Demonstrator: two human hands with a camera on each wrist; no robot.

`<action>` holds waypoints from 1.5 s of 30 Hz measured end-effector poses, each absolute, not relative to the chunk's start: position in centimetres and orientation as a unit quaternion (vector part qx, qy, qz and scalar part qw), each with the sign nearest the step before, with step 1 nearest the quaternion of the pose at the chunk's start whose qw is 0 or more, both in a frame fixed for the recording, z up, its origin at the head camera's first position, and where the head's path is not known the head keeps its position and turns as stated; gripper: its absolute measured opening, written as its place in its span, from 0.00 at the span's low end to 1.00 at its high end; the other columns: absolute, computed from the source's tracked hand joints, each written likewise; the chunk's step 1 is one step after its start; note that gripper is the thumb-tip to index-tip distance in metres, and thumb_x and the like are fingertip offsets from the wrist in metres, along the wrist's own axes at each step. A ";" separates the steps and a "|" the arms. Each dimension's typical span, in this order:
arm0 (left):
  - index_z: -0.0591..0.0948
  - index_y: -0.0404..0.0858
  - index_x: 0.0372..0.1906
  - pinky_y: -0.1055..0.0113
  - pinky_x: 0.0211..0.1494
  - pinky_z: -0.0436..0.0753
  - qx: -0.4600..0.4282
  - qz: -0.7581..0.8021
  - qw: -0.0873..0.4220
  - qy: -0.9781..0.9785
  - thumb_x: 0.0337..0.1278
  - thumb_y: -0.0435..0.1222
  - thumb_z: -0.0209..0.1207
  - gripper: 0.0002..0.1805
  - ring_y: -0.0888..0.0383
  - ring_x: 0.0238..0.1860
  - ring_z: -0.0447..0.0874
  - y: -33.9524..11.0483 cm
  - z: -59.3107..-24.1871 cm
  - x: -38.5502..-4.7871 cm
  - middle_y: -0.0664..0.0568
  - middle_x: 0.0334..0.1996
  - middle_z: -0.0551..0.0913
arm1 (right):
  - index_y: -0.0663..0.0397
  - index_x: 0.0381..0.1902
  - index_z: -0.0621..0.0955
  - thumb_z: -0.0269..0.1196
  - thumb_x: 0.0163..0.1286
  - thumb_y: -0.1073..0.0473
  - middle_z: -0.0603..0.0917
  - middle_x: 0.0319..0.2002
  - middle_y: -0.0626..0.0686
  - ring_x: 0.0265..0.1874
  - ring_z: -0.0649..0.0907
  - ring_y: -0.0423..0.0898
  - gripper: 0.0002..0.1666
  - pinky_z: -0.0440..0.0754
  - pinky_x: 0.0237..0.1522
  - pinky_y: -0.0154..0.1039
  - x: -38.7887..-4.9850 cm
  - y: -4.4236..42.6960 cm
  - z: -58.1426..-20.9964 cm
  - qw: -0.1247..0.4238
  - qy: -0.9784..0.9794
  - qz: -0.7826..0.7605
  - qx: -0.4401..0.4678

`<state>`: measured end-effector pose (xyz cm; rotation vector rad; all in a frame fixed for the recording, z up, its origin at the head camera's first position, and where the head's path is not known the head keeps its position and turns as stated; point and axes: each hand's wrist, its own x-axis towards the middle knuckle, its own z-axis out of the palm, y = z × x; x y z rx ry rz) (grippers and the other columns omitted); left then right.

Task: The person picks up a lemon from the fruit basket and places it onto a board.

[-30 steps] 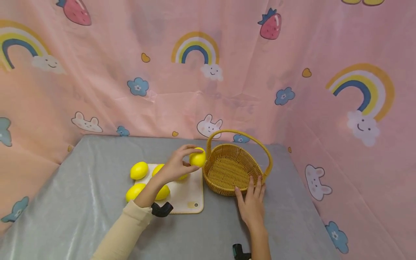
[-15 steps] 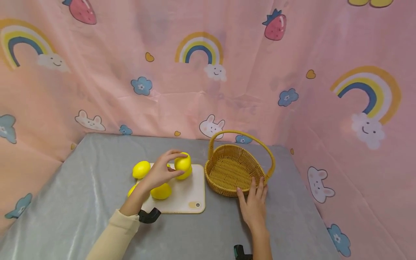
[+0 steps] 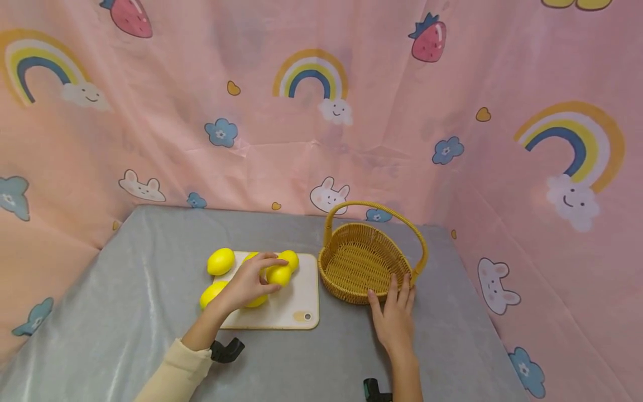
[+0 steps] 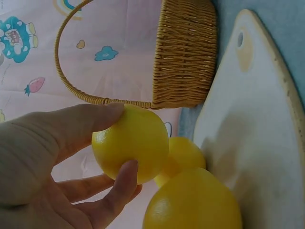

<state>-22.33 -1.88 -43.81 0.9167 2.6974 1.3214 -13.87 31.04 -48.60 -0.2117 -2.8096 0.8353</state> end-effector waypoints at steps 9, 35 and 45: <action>0.84 0.37 0.56 0.54 0.55 0.79 0.306 0.363 -0.017 0.880 0.48 0.30 0.74 0.25 0.45 0.52 0.79 -1.4 -44.7 -22.0 0.37 0.57 0.77 | 0.67 0.78 0.44 0.45 0.80 0.39 0.30 0.77 0.68 0.73 0.37 0.75 0.47 0.52 0.62 0.78 -14.1 31.3 -48.7 0.093 -0.952 0.283 -0.075; 0.86 0.42 0.51 0.57 0.44 0.62 0.337 0.286 -0.060 0.895 0.44 0.35 0.77 0.24 0.46 0.53 0.79 -0.7 -46.9 -21.3 0.44 0.52 0.78 | 0.68 0.78 0.45 0.46 0.80 0.40 0.33 0.77 0.70 0.72 0.38 0.76 0.47 0.52 0.62 0.78 -14.4 31.2 -49.0 0.103 -0.950 0.286 -0.067; 0.86 0.44 0.50 0.58 0.44 0.62 0.333 0.282 -0.058 0.898 0.43 0.35 0.77 0.24 0.48 0.54 0.78 -0.5 -47.1 -21.1 0.45 0.53 0.77 | 0.67 0.78 0.45 0.47 0.80 0.40 0.33 0.77 0.70 0.72 0.39 0.76 0.47 0.52 0.62 0.78 -14.3 31.3 -49.1 0.109 -0.949 0.287 -0.066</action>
